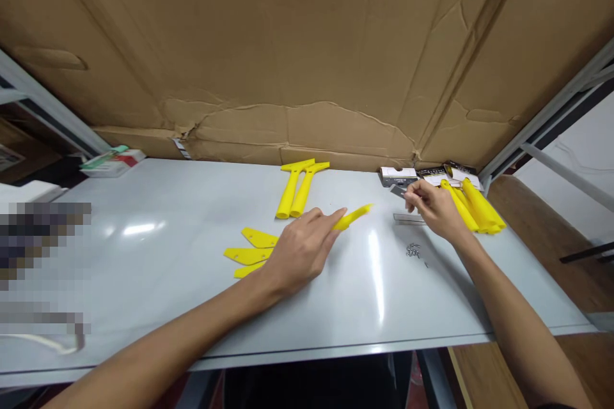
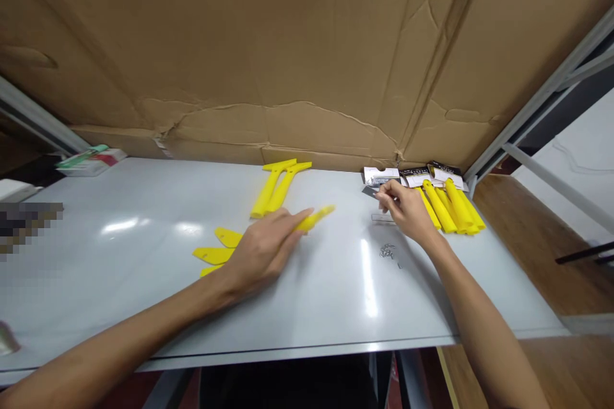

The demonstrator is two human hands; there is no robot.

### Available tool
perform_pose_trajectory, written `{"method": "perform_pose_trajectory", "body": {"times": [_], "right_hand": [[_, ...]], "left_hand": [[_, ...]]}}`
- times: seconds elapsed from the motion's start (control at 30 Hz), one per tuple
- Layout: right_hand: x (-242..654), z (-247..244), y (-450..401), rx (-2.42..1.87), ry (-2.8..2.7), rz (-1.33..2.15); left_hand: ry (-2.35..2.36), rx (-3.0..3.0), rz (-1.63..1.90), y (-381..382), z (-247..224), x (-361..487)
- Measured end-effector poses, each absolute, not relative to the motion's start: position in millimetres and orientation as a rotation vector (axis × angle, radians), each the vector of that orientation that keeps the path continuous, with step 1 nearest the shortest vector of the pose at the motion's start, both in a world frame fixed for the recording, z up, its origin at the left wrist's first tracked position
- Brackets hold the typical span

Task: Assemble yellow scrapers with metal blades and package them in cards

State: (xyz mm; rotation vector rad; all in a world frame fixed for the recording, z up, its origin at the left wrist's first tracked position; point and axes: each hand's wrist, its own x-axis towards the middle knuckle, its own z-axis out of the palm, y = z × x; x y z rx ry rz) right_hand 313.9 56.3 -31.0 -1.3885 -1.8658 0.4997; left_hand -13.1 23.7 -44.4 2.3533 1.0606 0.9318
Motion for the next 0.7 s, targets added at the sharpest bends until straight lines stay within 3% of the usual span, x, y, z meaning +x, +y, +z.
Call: {"method": "perform_pose_trajectory", "body": {"times": [0.1,0.27,0.7], "right_hand": [[289,-31,43,-1.136,-1.572,0.945],[265,-33,29,-0.982,-1.474,1.080],[249,-35,17,-1.106,-1.400,1.173]], "left_hand": [[0.866,1.745,0.867,22,-36,-12],[0.763,1.176,0.805,23,-39,-9],[0.876,1.374,0.666,18,-54,-2]]}}
